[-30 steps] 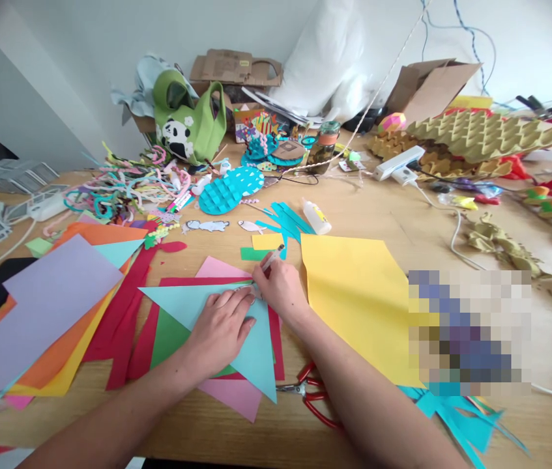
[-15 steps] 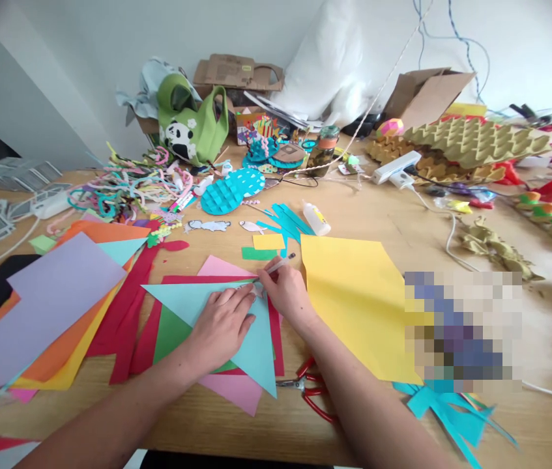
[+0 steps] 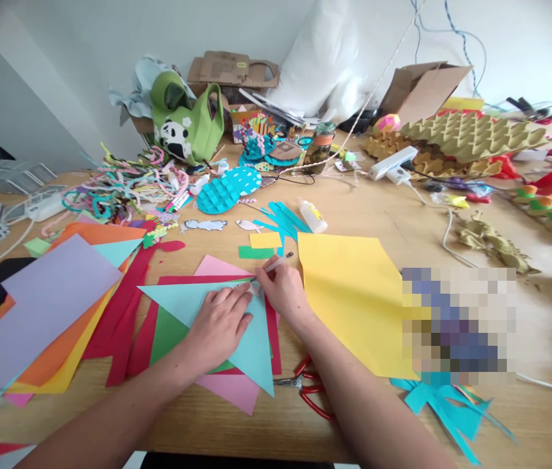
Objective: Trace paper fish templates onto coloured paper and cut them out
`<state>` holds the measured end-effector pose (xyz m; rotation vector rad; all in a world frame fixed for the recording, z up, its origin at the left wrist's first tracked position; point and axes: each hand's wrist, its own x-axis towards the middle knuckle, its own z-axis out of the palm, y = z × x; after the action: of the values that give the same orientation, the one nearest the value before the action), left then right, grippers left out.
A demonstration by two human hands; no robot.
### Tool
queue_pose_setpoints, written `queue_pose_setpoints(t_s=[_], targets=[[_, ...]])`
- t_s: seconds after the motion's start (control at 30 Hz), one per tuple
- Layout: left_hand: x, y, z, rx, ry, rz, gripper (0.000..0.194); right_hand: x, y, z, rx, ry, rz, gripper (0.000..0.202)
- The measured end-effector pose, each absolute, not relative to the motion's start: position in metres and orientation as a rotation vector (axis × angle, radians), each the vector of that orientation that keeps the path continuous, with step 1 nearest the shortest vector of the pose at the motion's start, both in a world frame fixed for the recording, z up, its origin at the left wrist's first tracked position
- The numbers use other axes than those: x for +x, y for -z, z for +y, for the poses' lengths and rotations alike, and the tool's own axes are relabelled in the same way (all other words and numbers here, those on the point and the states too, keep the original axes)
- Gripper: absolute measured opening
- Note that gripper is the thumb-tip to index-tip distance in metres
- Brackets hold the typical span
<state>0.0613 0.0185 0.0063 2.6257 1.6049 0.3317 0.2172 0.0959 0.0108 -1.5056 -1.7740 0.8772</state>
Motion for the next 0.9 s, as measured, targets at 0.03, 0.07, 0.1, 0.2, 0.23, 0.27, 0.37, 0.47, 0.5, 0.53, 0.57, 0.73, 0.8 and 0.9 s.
queue_pose_setpoints(t_s=[0.03,0.07,0.1,0.2,0.23,0.27,0.37,0.47,0.5,0.53,0.57,0.73,0.8,0.9], targets=[[0.0613,-0.0062,0.0185,2.627,-0.335,1.605,0.032,0.2172,-0.0111,0.0958,-1.508,-0.876,-1.772,0.021],[0.0613,-0.0060,0.0184,2.629,-0.339,1.606,0.032,0.2173,-0.0114,0.0956,-1.510,-0.874,-1.771,0.022],[0.0614,-0.0058,0.0183,2.632,-0.344,1.606,0.032,0.2174,-0.0118,0.0955,-1.510,-0.873,-1.772,0.022],[0.0615,-0.0056,0.0180,2.637,-0.345,1.608,0.033,0.2178,-0.0126,0.0950,-1.514,-0.863,-1.779,0.022],[0.0615,-0.0057,0.0179,2.637,-0.343,1.607,0.033,0.2179,-0.0129,0.0947,-1.517,-0.855,-1.782,0.022],[0.0615,-0.0058,0.0178,2.637,-0.341,1.608,0.033,0.2181,-0.0130,0.0944,-1.521,-0.848,-1.785,0.022],[0.0614,-0.0064,0.0177,2.634,-0.336,1.606,0.034,0.2183,-0.0129,0.0935,-1.534,-0.838,-1.791,0.023],[0.0615,-0.0068,0.0179,2.631,-0.330,1.605,0.034,0.2184,-0.0118,0.0928,-1.530,-0.839,-1.792,0.022],[0.0615,-0.0069,0.0180,2.631,-0.328,1.603,0.034,0.2185,-0.0115,0.0926,-1.528,-0.836,-1.793,0.022],[0.0616,-0.0070,0.0180,2.631,-0.328,1.604,0.034,0.2186,-0.0114,0.0923,-1.528,-0.830,-1.795,0.022],[0.0617,-0.0070,0.0180,2.631,-0.328,1.604,0.034,0.2186,-0.0115,0.0921,-1.529,-0.824,-1.799,0.022],[0.0619,-0.0065,0.0177,2.630,-0.331,1.607,0.034,0.2188,-0.0146,0.0910,-1.543,-0.799,-1.824,0.022],[0.0617,-0.0062,0.0177,2.630,-0.333,1.605,0.034,0.2190,-0.0157,0.0912,-1.545,-0.791,-1.837,0.022],[0.0613,-0.0060,0.0178,2.636,-0.344,1.600,0.034,0.2194,-0.0166,0.0917,-1.556,-0.792,-1.855,0.021]])
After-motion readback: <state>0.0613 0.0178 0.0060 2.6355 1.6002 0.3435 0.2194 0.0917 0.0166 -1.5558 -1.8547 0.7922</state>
